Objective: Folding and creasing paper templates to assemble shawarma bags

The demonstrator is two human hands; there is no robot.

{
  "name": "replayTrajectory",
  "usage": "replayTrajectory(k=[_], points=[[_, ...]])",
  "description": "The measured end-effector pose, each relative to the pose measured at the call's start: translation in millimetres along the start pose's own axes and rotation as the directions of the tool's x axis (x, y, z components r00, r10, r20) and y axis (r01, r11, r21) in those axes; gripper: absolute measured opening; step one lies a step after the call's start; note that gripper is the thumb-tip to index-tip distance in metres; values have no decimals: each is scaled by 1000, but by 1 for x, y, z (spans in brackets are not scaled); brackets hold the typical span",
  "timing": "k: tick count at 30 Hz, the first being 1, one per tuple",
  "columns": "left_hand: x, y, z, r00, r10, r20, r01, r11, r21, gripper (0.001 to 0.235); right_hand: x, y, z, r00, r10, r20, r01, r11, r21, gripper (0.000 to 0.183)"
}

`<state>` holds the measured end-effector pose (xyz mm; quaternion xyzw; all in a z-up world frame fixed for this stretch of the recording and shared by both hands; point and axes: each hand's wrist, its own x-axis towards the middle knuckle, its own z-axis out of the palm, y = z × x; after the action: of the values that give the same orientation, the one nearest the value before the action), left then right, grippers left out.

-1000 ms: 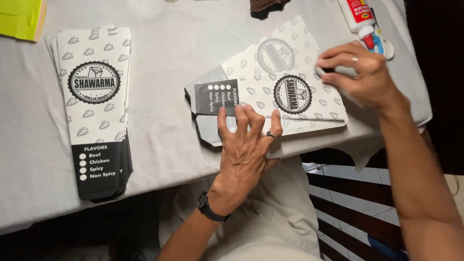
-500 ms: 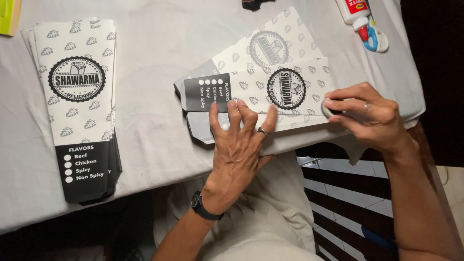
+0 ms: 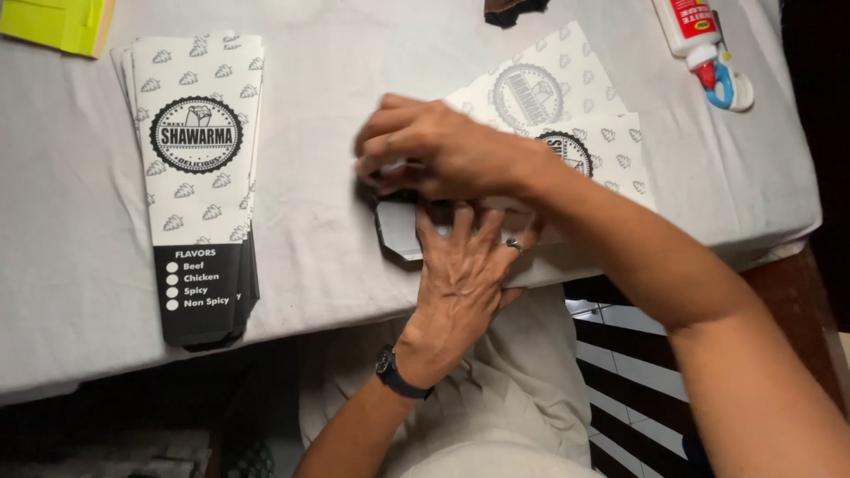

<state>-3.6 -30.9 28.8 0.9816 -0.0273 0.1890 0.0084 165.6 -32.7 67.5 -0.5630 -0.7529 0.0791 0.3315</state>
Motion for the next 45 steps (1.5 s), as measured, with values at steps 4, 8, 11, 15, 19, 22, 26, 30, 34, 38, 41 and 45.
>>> replayTrajectory(k=[4,8,11,15,19,22,26,30,34,38,41,45], points=[[1,4,0,998,-35,56,45,981,-189,67,-1,-13,1,997,10,-77,-7,999,42,15],[-1,-1,-3,1000,19,17,-21,991,132,114,-98,-6,-46,989,132,-63,-137,988,-77,22],[0,-2,2,1000,19,24,-22,991,130,123,-180,-15,-84,877,409,-251,-457,872,-175,31],[6,-8,3,998,52,-48,-47,995,92,86,-245,-35,-88,752,497,-433,-640,706,-303,23],[26,-24,-14,970,235,70,-245,936,251,63,-260,-41,-70,690,475,-546,-699,633,-332,32],[39,-36,-18,939,342,43,-343,914,215,30,-260,-44,-70,664,512,-546,-728,610,-313,32],[47,-47,-9,899,437,32,-437,889,138,37,-261,-45,-68,698,452,-555,-679,664,-313,30],[48,-47,6,845,534,-16,-528,840,124,52,-269,-41,-63,721,401,-565,-659,650,-379,30],[48,-50,16,864,472,-176,-468,881,68,38,-273,-41,-61,721,396,-569,-663,633,-400,30],[43,-85,-14,886,310,-344,-329,944,2,32,-272,-44,-60,728,390,-564,-653,646,-395,30],[17,-132,-35,884,-443,-152,189,635,-749,36,-271,-48,-61,699,416,-582,-679,642,-357,33],[-43,-186,-42,758,-525,-388,472,851,-230,26,-273,-46,-60,691,426,-584,-693,620,-368,32]])
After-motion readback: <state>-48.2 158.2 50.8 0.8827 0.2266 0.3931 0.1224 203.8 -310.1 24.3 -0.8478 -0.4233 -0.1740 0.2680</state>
